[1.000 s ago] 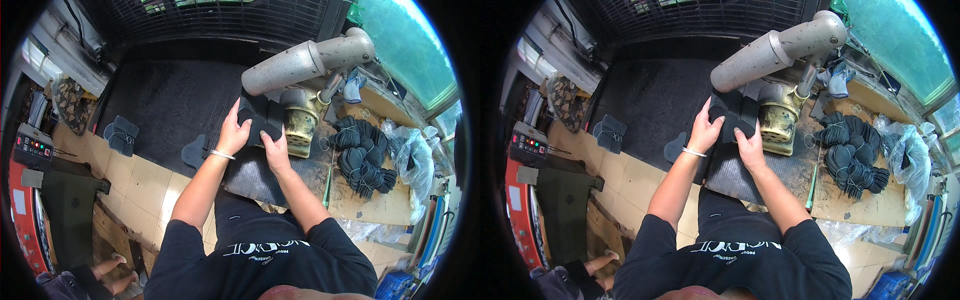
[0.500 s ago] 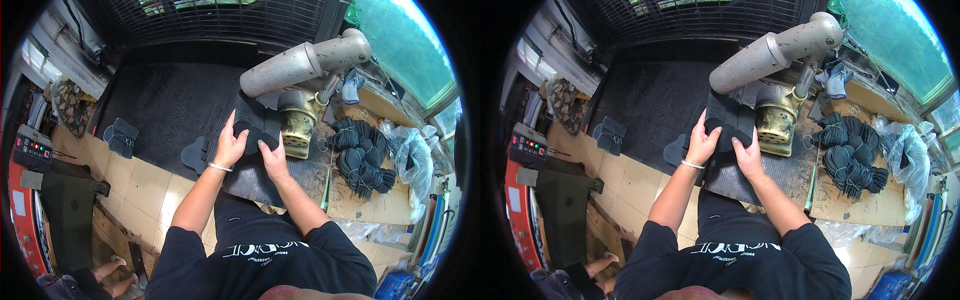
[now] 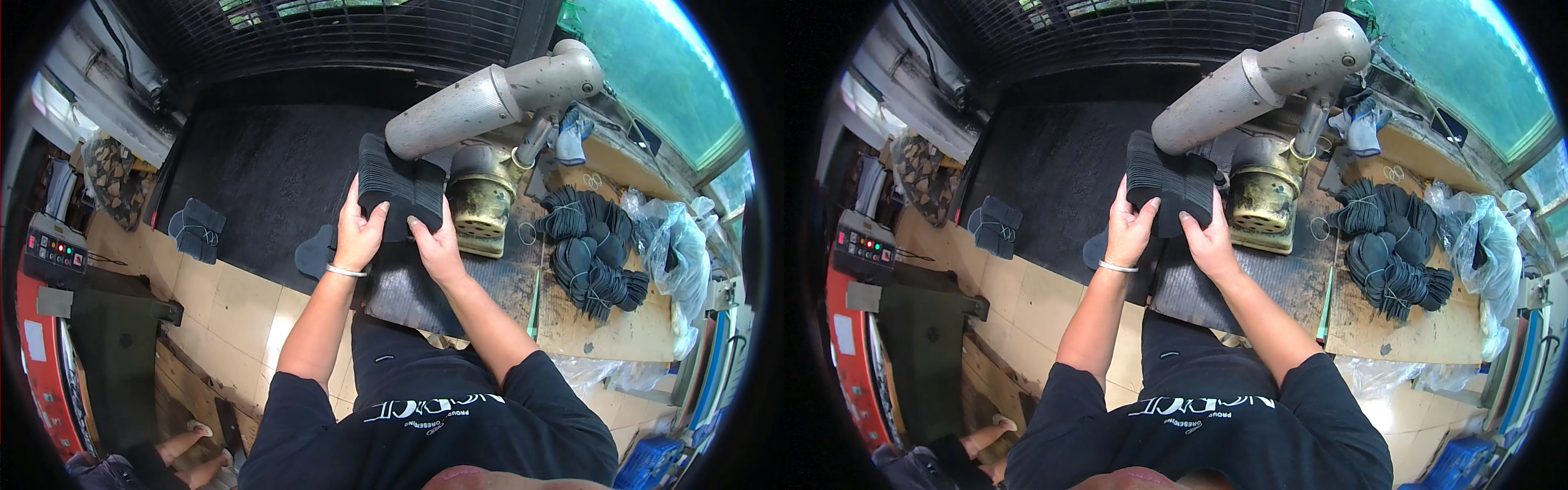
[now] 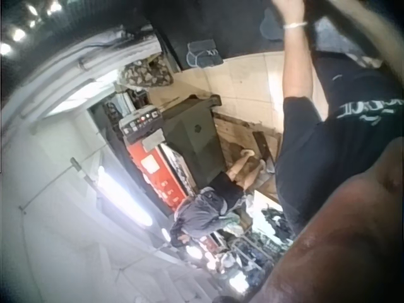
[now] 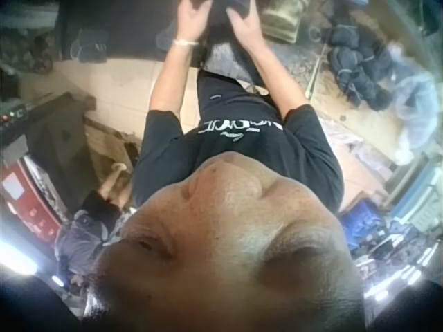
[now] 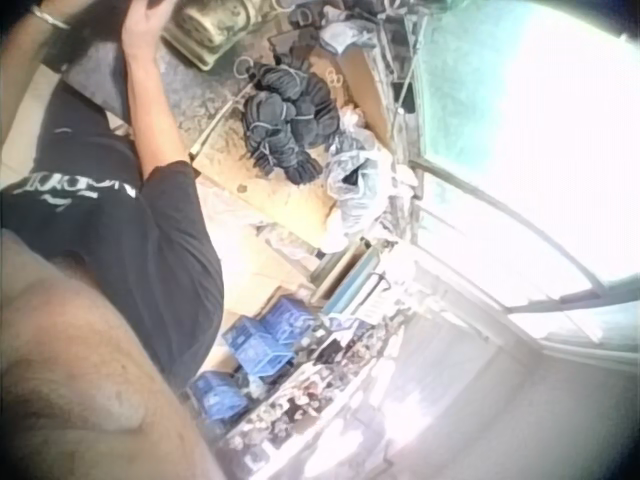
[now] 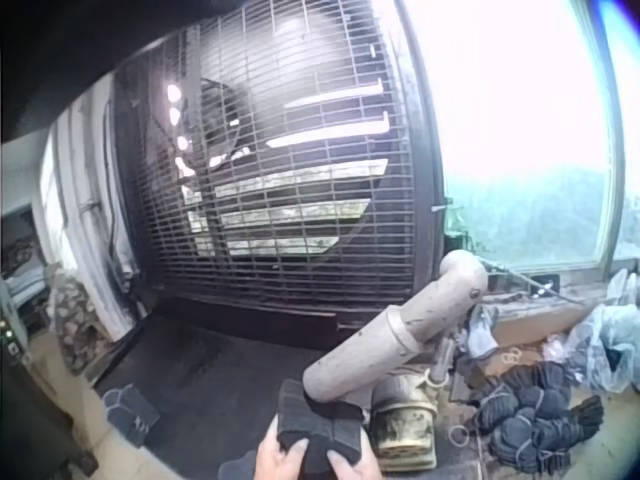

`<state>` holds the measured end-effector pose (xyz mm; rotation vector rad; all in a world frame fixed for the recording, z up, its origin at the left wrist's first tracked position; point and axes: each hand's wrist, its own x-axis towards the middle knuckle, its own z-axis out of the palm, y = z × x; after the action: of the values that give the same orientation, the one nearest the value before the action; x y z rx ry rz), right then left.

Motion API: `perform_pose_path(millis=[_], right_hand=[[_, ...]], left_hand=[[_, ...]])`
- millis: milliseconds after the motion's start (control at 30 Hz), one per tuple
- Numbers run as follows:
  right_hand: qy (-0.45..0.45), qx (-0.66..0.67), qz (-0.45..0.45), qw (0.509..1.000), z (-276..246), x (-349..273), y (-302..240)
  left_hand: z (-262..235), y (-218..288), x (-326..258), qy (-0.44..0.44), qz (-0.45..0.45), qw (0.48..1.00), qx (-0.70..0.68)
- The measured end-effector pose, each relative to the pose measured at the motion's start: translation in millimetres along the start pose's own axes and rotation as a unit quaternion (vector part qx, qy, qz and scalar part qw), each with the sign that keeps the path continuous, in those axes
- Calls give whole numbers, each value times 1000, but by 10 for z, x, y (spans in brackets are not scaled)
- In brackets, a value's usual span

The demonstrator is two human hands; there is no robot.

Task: Organize and stack pre-cut shoe upper components at a factory workstation.

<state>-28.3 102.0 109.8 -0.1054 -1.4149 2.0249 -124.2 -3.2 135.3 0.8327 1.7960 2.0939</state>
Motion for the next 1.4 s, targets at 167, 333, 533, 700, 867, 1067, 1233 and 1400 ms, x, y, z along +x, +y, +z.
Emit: perform_pose_path(millis=[167,333,533,700,867,1067,1233,1400], right_hand=[[-19,40,8,999,15,78,54],[-27,13,20,999,50,138,160],[-62,103,76,990,117,248,151],[-58,88,117,988,-4,191,213],[-84,-54,83,991,-460,-232,3],[-127,-147,229,954,-1200,-695,19],[-213,-458,76,860,-1325,-780,-22],[-195,-536,-13,821,-1354,-922,24]], left_hand=[[-53,-14,58,6,29,1000,12],[-130,8,73,22,38,999,-14],[-205,21,37,48,49,997,19],[-189,-69,-132,53,62,997,-6],[-130,-444,-614,-17,-34,996,-75],[47,-959,-1091,-125,-95,987,-33],[121,-1114,-1299,-148,31,978,146],[308,-832,-1206,-223,52,949,218]])
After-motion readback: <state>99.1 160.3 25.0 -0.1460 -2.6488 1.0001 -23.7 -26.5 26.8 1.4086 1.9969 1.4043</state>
